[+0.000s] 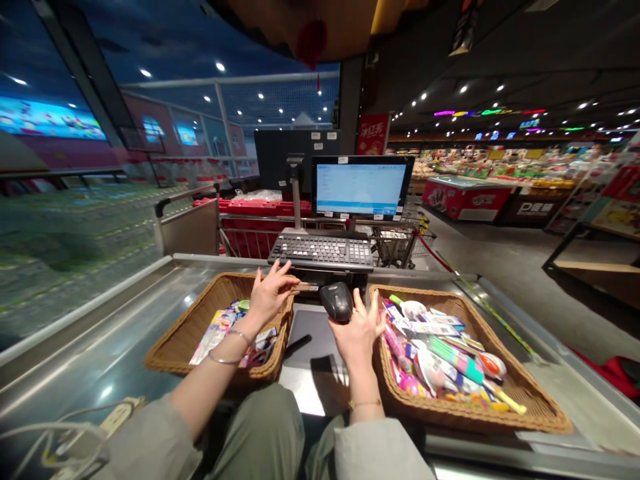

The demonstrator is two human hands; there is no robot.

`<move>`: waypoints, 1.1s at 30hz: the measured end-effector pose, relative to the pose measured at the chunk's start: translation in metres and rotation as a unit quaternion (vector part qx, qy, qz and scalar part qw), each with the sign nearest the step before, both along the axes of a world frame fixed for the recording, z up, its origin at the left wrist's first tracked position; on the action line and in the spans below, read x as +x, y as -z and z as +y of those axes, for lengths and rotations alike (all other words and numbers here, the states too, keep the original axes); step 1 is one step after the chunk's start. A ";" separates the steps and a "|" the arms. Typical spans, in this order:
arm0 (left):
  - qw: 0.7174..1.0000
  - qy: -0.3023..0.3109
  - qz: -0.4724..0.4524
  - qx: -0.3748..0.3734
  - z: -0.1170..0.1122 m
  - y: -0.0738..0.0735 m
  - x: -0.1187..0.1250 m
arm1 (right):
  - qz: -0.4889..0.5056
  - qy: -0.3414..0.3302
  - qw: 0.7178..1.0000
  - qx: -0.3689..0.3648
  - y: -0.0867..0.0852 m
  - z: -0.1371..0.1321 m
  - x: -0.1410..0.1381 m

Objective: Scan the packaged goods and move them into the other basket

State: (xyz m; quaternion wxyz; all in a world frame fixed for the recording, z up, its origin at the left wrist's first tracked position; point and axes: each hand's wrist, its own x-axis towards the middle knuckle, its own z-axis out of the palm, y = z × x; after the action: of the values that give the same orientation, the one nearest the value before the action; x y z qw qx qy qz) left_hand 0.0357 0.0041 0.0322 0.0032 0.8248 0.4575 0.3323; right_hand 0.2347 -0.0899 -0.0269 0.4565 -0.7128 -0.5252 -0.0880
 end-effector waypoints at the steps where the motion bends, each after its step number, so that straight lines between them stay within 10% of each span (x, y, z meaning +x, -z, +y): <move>1: 1.000 -0.011 -0.001 0.012 0.000 0.001 -0.002 | -0.013 -0.005 1.000 -0.003 -0.001 -0.001 -0.002; 33: 0.996 -0.067 -0.049 0.024 0.000 0.014 -0.008 | -0.065 -0.033 0.997 -0.008 0.000 -0.002 -0.012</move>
State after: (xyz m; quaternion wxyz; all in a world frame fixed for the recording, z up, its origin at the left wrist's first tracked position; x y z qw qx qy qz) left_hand 0.0282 0.0044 0.0187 -0.0163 0.7747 0.5030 0.3829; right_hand 0.2224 -0.0922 -0.0267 0.4182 -0.6913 -0.5779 -0.1152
